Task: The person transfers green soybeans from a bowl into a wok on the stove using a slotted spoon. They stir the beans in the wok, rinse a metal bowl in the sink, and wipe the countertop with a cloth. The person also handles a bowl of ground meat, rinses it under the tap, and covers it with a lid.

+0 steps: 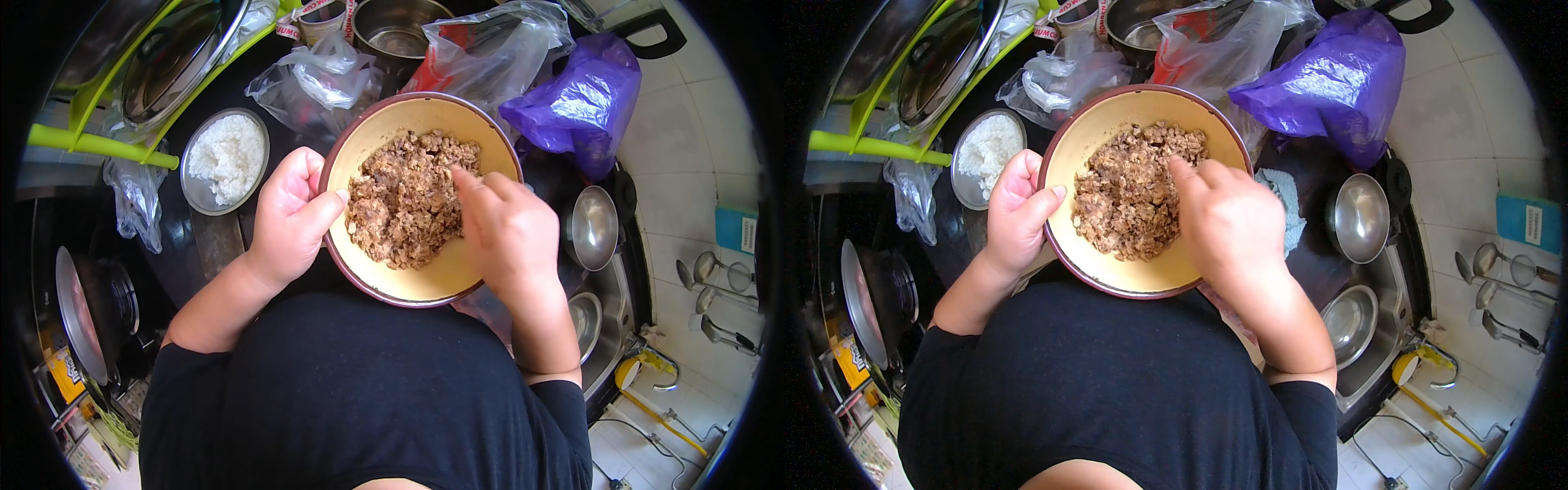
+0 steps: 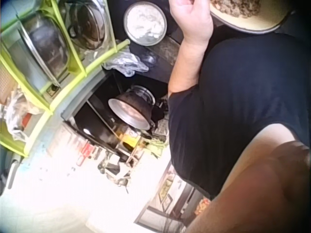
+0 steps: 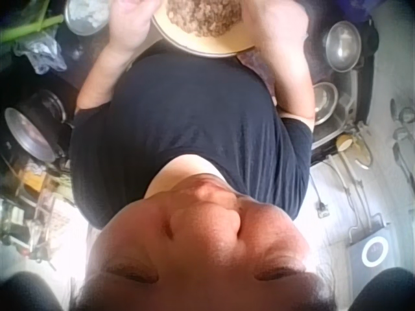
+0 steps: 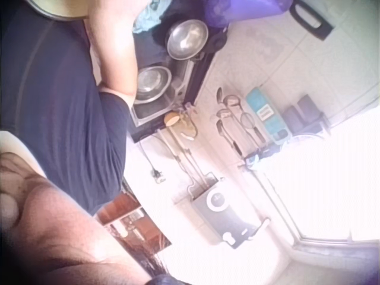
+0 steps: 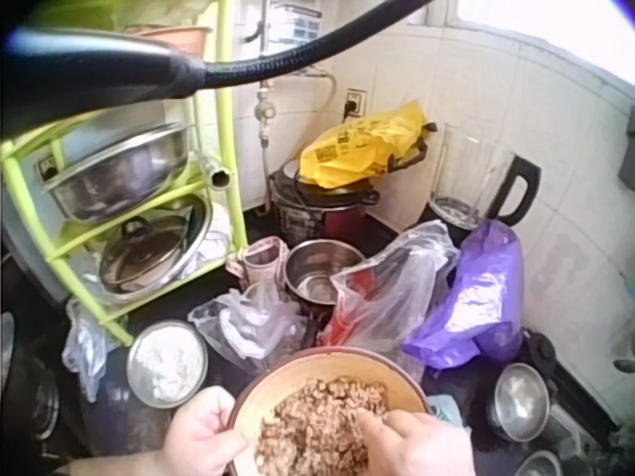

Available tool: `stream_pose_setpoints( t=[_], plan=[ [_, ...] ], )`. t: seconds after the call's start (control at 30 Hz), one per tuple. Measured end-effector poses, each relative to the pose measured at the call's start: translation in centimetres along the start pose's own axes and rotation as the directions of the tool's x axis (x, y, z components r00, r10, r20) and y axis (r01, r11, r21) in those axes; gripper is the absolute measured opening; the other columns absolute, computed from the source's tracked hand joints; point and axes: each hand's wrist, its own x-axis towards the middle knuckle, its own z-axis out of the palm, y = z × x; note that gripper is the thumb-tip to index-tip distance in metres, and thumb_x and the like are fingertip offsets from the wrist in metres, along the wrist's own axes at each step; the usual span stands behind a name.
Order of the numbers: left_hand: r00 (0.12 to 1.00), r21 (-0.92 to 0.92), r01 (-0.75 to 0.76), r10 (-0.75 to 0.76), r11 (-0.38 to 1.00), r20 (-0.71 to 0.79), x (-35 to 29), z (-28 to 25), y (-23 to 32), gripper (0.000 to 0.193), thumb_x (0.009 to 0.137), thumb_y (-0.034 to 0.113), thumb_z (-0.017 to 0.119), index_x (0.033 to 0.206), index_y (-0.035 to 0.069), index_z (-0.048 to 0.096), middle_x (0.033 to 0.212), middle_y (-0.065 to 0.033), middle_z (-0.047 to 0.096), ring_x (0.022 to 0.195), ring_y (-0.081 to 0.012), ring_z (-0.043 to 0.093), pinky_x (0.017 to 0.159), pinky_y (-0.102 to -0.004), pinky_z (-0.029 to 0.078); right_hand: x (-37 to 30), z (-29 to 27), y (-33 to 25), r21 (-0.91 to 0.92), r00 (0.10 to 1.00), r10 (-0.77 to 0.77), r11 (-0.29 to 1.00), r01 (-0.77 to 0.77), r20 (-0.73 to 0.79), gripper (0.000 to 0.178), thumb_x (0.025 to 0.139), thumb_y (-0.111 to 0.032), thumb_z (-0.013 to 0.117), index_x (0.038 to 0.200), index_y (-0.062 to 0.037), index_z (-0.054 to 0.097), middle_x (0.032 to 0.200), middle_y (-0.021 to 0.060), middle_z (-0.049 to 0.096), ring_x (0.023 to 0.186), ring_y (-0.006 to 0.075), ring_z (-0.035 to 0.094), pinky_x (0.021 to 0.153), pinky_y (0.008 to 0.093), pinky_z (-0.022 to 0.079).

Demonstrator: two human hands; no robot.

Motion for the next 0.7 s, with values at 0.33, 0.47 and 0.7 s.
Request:
stream_pose_setpoints(
  t=[0.33, 0.47, 0.7],
  plan=[
    [0.998, -0.08, 0.054, -0.051, 0.995, 0.049, -0.4, -0.4, -1.6, 0.016, 0.078, -0.006, 0.049, 0.075, 0.006, 0.038, 0.07, 0.0027, 0.044, 0.062, -0.0018, 0.042, 0.054, -0.0187, 0.037, 0.2, 0.0, -0.3, 0.031, 0.995, 0.004, 1.0, -0.001, -0.097, 0.011, 0.065, -0.01, 0.068, 0.074, -0.008, 0.061, 0.064, 0.0056, 0.05, 0.058, 0.0238, 0.052, 0.051, 0.0329, 0.042],
    [0.996, -0.064, 0.075, -0.071, 0.995, 0.058, -0.4, -0.7, -2.5, 0.016, 0.079, -0.006, 0.049, 0.075, 0.005, 0.038, 0.07, 0.0025, 0.043, 0.062, -0.0026, 0.042, 0.054, -0.0197, 0.037, 0.0, 0.1, -0.6, 0.028, 1.0, 0.03, 0.999, -0.03, 0.01, 0.013, 0.067, -0.013, 0.067, 0.065, -0.0076, 0.055, 0.066, 0.0056, 0.049, 0.061, 0.0242, 0.053, 0.051, 0.0344, 0.043],
    [0.994, -0.136, 0.109, -0.106, 0.985, 0.024, 0.0, -1.6, -3.9, 0.015, 0.076, -0.006, 0.05, 0.075, 0.005, 0.04, 0.068, 0.0017, 0.046, 0.059, -0.0033, 0.044, 0.052, -0.0194, 0.039, -1.2, 0.7, 0.0, 0.305, 0.991, 0.131, 0.943, -0.13, 0.016, 0.018, 0.068, -0.002, 0.063, 0.086, -0.0046, 0.062, 0.069, 0.0097, 0.051, 0.065, 0.0275, 0.054, 0.056, 0.0346, 0.045]
  ],
)
